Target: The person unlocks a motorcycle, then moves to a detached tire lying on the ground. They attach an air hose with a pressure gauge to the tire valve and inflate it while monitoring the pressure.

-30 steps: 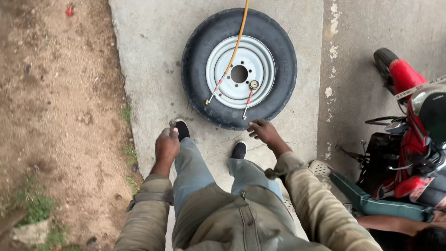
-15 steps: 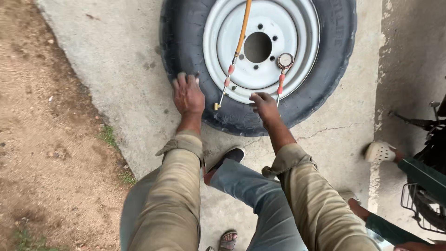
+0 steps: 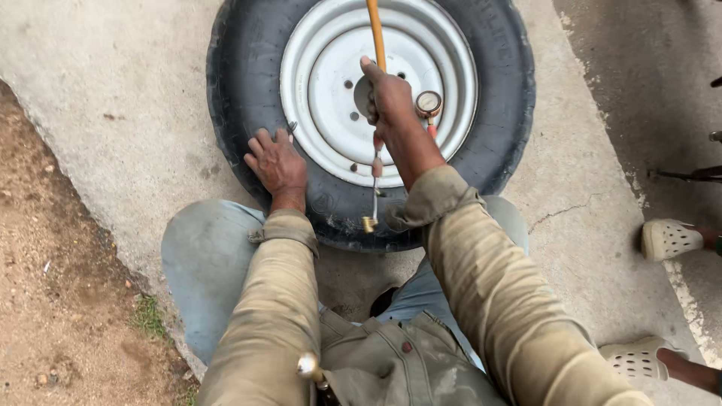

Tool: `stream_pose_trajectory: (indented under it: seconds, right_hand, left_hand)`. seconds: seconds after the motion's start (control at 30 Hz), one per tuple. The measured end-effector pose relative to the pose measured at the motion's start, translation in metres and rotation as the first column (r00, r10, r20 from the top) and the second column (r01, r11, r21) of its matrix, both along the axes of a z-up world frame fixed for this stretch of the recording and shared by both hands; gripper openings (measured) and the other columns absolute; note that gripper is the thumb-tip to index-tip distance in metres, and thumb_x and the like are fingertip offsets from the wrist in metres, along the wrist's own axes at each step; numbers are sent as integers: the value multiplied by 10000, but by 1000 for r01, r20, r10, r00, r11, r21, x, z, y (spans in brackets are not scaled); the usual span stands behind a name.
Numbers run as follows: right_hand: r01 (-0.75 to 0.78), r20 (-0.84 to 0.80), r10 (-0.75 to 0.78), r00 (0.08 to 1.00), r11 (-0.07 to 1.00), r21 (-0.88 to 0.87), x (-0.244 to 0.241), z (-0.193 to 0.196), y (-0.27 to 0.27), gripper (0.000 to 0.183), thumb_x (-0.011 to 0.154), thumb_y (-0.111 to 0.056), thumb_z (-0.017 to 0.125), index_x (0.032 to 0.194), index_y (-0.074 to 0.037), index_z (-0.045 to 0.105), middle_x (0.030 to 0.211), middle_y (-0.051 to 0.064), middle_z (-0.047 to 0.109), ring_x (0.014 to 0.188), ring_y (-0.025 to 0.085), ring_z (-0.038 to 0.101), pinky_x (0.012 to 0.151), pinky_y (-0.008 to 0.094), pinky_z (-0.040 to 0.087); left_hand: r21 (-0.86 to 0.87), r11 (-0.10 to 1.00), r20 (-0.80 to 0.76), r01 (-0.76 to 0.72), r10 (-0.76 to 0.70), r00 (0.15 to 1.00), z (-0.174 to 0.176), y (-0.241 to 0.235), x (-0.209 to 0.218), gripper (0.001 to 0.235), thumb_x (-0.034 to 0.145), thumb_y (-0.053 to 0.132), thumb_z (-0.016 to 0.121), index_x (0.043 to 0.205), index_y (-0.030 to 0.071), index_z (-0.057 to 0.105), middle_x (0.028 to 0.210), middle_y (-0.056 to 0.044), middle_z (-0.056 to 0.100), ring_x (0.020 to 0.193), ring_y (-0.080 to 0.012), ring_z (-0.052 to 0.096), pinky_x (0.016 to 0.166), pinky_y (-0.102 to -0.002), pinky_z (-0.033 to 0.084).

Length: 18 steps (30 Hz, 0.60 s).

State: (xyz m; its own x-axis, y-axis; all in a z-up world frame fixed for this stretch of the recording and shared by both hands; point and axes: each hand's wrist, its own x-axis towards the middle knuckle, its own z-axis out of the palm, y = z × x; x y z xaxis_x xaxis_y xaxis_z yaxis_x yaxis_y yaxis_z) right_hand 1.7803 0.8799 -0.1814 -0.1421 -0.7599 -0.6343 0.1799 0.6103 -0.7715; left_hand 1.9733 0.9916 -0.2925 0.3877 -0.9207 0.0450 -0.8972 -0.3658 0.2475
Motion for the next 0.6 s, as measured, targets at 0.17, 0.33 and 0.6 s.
stream_pose_trajectory:
  seconds: [0.17, 0.33, 0.6]
  right_hand:
    - [-6, -85, -26, 996, 936, -353, -46, 66, 28, 267, 898, -338, 776, 880, -96, 665, 551, -61, 466, 397, 50, 387, 355, 241, 314]
    - [143, 101, -109, 989, 881, -452, -37, 41, 50, 285, 900, -259, 790, 843, -69, 586, 537, -38, 468, 385, 68, 386, 352, 260, 309]
    - [195, 216, -94, 972, 835, -515, -29, 18, 42, 230, 926, -137, 699, 768, -80, 543, 528, -12, 472, 394, 78, 398, 356, 275, 332]
  left_hand:
    - [287, 958, -434, 2, 128, 892, 9, -30, -12, 293, 1032, 252, 567, 1235, 64, 662, 1240, -191, 686, 1180, -383, 628, 1032, -522, 423]
    - [360, 927, -836, 106, 270, 477, -2, -6, -52, 373, 885, 397, 764, 936, 30, 732, 735, -121, 679, 590, -253, 615, 541, -438, 507]
    - [606, 772, -729, 190, 445, 520, 6, -21, -71, 501, 869, 478, 815, 900, -17, 743, 631, -84, 678, 442, -155, 536, 439, -346, 445]
